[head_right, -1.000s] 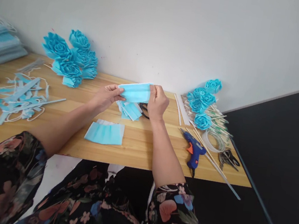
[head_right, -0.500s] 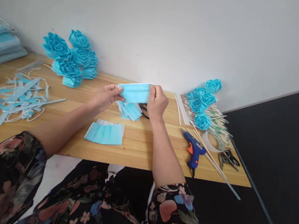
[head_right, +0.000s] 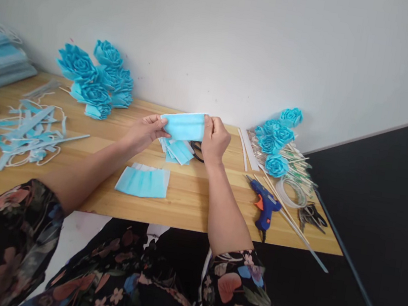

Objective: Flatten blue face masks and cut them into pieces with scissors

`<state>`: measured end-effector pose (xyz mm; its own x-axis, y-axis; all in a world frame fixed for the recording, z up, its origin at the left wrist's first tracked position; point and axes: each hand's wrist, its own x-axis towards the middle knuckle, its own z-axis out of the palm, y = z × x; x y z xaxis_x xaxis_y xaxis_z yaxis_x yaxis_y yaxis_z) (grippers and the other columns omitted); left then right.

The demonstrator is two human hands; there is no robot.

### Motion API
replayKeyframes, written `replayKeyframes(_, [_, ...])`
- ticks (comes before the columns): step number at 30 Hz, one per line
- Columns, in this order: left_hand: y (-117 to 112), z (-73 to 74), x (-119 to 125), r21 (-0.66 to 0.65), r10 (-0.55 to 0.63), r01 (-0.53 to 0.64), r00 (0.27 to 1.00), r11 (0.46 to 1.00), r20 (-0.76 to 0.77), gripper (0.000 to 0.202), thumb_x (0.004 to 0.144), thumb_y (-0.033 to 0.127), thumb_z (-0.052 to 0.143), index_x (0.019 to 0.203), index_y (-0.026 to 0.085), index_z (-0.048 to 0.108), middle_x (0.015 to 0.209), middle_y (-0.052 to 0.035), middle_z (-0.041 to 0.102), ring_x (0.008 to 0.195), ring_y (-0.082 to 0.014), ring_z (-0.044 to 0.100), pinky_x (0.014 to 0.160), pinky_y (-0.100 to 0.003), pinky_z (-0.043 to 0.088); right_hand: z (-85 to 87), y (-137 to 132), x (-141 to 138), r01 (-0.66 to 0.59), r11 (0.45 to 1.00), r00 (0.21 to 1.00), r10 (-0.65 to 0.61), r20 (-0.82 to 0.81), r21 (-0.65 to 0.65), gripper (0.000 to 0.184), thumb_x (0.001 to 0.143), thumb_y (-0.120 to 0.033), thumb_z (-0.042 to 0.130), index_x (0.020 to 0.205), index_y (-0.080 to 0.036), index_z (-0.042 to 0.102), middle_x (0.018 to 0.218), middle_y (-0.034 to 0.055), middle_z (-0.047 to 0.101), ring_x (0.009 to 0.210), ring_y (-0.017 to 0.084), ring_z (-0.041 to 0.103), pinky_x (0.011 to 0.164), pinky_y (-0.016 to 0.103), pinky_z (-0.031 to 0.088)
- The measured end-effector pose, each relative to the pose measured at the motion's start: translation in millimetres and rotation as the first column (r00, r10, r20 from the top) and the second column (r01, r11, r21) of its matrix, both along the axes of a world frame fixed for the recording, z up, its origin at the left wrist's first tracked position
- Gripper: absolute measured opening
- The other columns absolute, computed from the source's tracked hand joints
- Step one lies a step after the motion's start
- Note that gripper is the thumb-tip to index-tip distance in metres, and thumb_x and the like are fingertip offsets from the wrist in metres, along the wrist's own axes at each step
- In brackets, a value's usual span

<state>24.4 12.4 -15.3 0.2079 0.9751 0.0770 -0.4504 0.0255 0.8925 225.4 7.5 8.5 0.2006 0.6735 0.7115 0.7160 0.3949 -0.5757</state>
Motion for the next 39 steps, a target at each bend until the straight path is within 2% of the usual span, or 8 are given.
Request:
replayKeyframes(8, [1.5,-0.3,0.7,0.006,-0.045,0.045,0.998,0.999,0.032,0.034,0.076,0.036,0.080,0.069,0.013,0.057,0.062,0.0030,0.058,0.057,-0.0079,0.060,0.063,-0.023,0.056,0.2,1.1,0.2,-0.004,1.000,0.999,0.003,-0.033,-0.018,0.048,0.095,-0.058,0.041,0.064,-0.021,0.041,0.056,-0.0058,0.036,0.057,0.010,0.033,0.059,0.026,0.027])
replayKeyframes(14, [-4.8,6.2,4.0,0.006,-0.232,0.235,0.959,0.972,0.161,0.029,0.077,0.037,0.080,0.081,0.012,0.064,0.070,0.0004,0.065,0.059,-0.0083,0.062,0.058,-0.020,0.053,-2.9,3.1,-2.1,-0.069,0.996,0.994,0.064,-0.086,-0.052,0.050,0.094,-0.059,0.042,0.061,-0.022,0.037,0.056,-0.0061,0.031,0.057,0.010,0.031,0.057,0.025,0.027])
replayKeyframes(20, [-14.9,11.6,5.7,0.068,-0.395,0.389,0.904,0.919,0.164,0.032,0.076,0.040,0.080,0.079,0.013,0.063,0.067,0.0003,0.065,0.054,-0.0088,0.061,0.055,-0.020,0.051,-4.7,0.6,-9.5,-0.199,0.971,0.973,0.180,-0.147,-0.131,0.051,0.092,-0.061,0.045,0.061,-0.021,0.040,0.057,-0.0058,0.030,0.057,0.010,0.031,0.056,0.025,0.027])
replayKeyframes(23, [-19.2,14.4,5.0,0.078,-0.441,0.434,0.886,0.897,0.146,0.034,0.074,0.041,0.081,0.073,0.014,0.061,0.062,0.0005,0.062,0.054,-0.0096,0.061,0.056,-0.022,0.052,-6.8,-0.2,-12.4,-0.261,0.951,0.959,0.235,-0.160,-0.164,0.050,0.092,-0.060,0.045,0.062,-0.021,0.043,0.058,-0.0055,0.031,0.058,0.010,0.033,0.056,0.025,0.028])
replayKeyframes(28, [-17.0,15.3,1.0,-0.002,-0.385,0.387,0.919,0.922,0.080,0.030,0.076,0.036,0.080,0.071,0.014,0.061,0.064,-0.0003,0.062,0.055,-0.0104,0.061,0.060,-0.025,0.054,-10.5,3.5,-6.1,-0.237,0.957,0.969,0.220,-0.111,-0.169,0.050,0.093,-0.059,0.045,0.061,-0.021,0.039,0.057,-0.0057,0.029,0.057,0.010,0.031,0.056,0.025,0.028])
replayKeyframes(33, [-2.3,5.5,-4.9,-0.057,-0.269,0.273,0.961,0.960,0.068,0.028,0.075,0.035,0.081,0.080,0.012,0.067,0.072,-0.0025,0.067,0.063,-0.0106,0.064,0.061,-0.023,0.056,-7.7,7.0,1.6,-0.144,0.982,0.986,0.131,-0.107,-0.122,0.053,0.092,-0.064,0.040,0.061,-0.022,0.034,0.058,-0.0055,0.026,0.058,0.010,0.029,0.056,0.025,0.028])
replayKeyframes(39, [7.5,-3.0,-7.5,-0.097,-0.154,0.156,0.987,0.983,0.036,0.028,0.077,0.034,0.080,0.074,0.011,0.064,0.067,-0.0018,0.066,0.059,-0.0094,0.063,0.059,-0.021,0.055,-2.7,5.2,-1.5,-0.135,0.987,0.985,0.124,-0.116,-0.092,0.055,0.092,-0.066,0.039,0.060,-0.022,0.034,0.058,-0.0052,0.025,0.057,0.010,0.028,0.055,0.025,0.028])
